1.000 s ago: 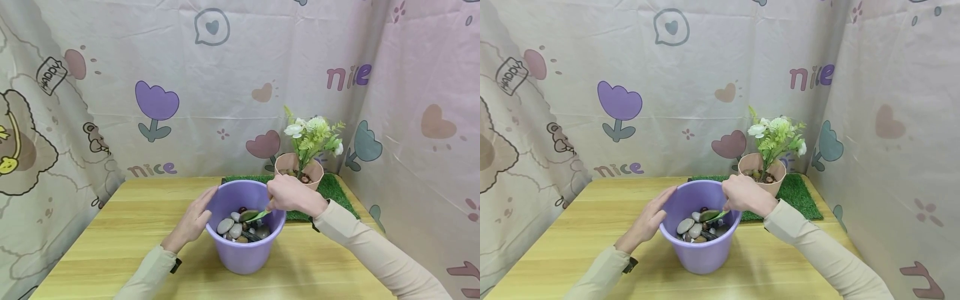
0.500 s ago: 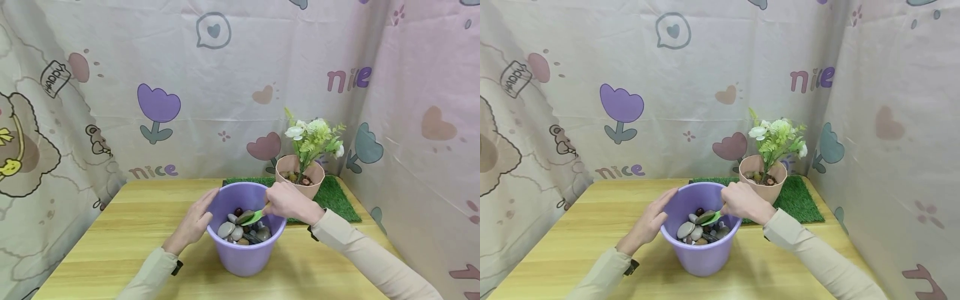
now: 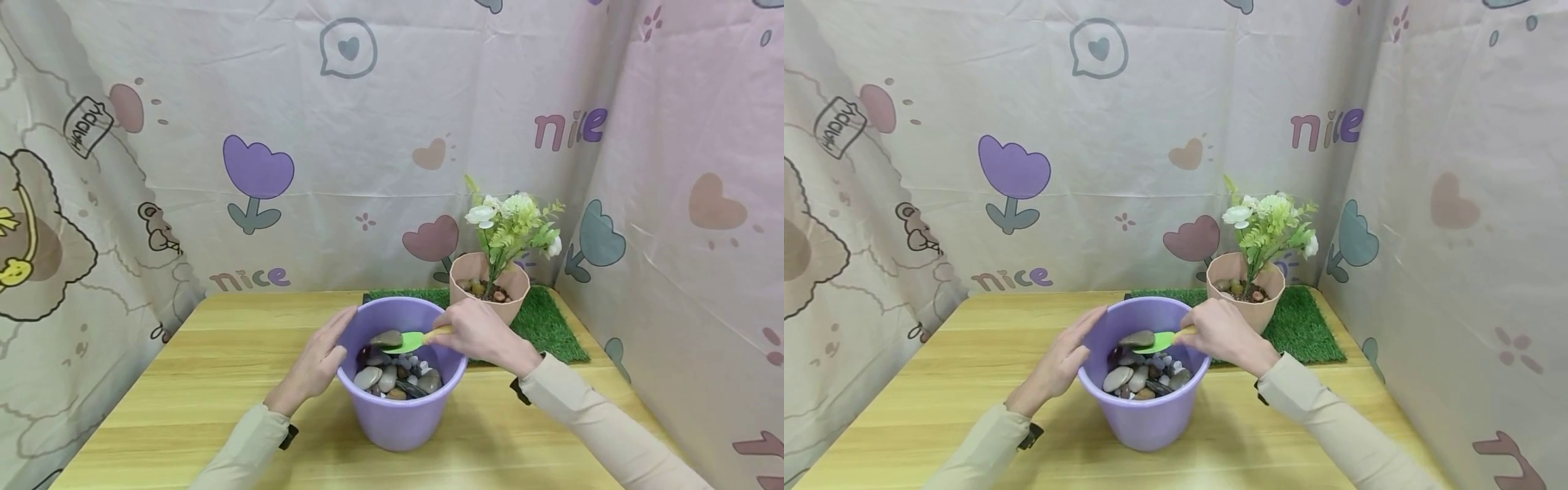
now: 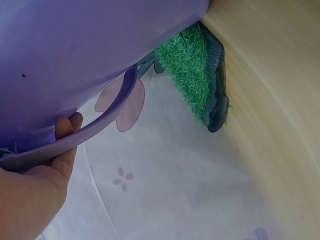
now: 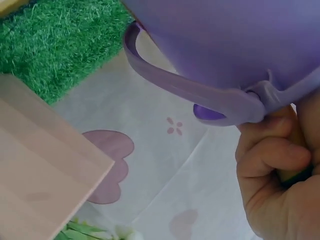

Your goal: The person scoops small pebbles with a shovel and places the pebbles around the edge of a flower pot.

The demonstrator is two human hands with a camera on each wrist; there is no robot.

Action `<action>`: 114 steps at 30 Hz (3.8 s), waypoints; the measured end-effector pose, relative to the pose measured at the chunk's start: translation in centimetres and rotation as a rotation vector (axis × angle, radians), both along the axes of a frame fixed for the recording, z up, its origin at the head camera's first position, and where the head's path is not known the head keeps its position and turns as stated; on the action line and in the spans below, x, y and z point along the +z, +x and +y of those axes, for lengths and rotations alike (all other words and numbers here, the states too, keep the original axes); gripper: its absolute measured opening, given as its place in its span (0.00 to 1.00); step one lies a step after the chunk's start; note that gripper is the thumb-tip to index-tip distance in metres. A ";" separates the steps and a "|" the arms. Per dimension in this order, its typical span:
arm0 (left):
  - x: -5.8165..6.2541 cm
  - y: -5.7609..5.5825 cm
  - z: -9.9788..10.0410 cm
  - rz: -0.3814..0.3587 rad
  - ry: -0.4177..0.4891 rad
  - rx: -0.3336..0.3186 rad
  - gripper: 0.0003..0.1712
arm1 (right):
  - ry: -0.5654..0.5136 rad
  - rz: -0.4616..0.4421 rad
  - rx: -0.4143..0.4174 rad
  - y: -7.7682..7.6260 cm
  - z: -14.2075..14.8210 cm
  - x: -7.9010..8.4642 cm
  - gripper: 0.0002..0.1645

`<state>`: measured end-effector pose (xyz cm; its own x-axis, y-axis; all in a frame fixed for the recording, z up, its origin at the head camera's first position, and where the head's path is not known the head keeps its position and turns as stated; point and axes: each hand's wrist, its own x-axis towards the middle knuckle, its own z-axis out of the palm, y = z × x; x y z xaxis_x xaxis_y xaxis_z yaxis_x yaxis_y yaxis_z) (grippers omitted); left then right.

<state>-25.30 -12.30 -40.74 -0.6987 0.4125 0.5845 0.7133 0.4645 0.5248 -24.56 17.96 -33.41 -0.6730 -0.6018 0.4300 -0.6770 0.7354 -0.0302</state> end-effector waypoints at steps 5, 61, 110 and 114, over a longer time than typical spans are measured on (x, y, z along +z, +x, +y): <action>0.0 0.0 0.0 -0.004 0.005 0.001 0.41 | -0.056 0.042 0.018 -0.2 0.2 -0.6 0.09; -0.3 0.0 0.0 0.008 0.028 0.031 0.38 | -0.406 -0.003 -0.040 0.4 1.4 -2.9 0.13; -0.4 0.2 0.2 -0.005 0.047 0.031 0.37 | -0.349 0.149 0.105 -0.3 6.0 -3.1 0.09; -0.3 0.1 0.1 -0.003 0.052 0.025 0.37 | -0.379 0.152 0.135 -0.5 6.1 -3.4 0.11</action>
<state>-25.15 -12.16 -41.08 -0.7104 0.3638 0.6025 0.7000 0.4543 0.5510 -25.08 24.10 -36.79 -0.5107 -0.4604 0.7261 -0.7842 0.5957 -0.1738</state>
